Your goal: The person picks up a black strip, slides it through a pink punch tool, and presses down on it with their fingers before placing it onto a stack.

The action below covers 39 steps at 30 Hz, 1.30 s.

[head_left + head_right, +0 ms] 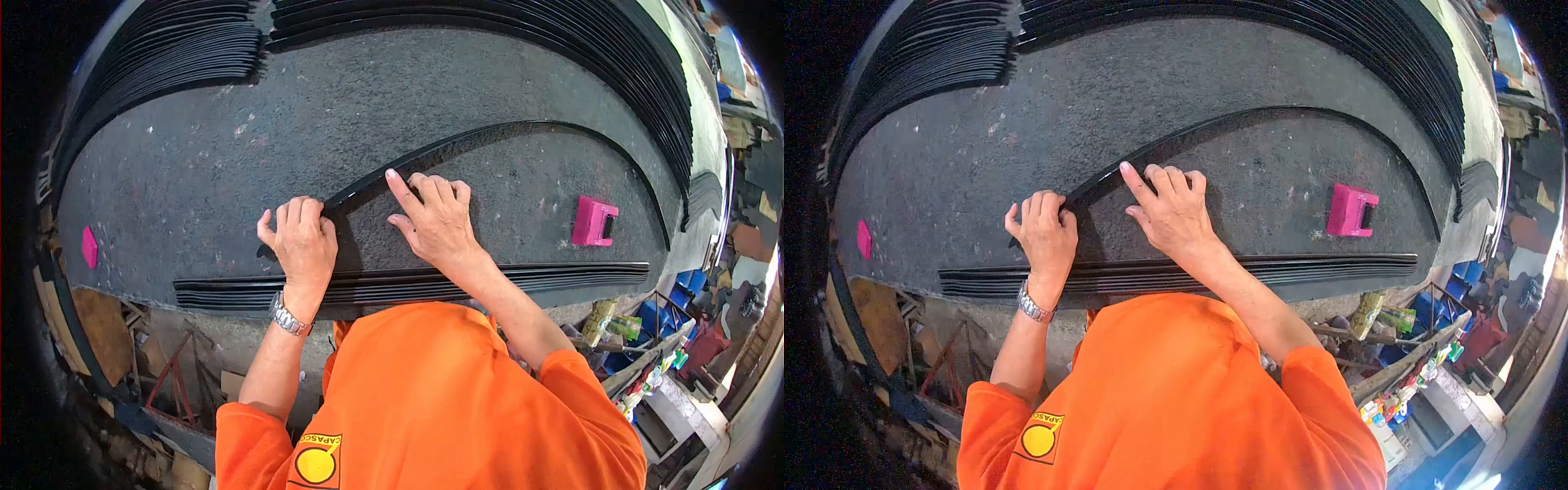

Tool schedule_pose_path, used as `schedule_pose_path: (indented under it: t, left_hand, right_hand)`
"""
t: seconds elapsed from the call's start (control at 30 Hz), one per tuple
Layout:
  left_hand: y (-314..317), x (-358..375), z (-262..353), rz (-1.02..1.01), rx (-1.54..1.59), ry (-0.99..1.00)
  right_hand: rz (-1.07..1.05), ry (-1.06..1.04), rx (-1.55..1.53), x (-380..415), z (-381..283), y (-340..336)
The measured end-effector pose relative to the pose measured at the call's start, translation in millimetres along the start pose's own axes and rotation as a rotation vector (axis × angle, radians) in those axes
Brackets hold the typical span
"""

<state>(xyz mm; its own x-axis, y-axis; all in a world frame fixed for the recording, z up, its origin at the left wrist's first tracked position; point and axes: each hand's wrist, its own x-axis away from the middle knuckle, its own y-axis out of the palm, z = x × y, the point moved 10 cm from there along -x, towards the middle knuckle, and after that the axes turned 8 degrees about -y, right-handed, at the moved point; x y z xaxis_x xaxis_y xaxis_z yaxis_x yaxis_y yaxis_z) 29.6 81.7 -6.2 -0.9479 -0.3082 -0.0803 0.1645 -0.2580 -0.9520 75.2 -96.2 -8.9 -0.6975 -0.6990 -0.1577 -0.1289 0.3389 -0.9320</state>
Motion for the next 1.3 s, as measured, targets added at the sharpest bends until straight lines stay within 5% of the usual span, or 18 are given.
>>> schedule_pose_path:
  t: [0.5,1.0,1.3]
  left_hand:
    - [4.5,-0.6,-1.5,-0.031,-0.031,-0.020]
    - [1.7,-1.6,-1.1,-0.038,-0.037,-0.031]
    - [3.0,-2.4,1.4,-0.035,-0.031,-0.018]
  right_hand:
    - [0.068,0.145,0.177,16.6,70.8,-26.1]
    - [-0.021,-0.064,-0.052,-4.9,-19.6,6.7]
    - [0.054,0.107,0.093,12.5,53.8,-25.4]
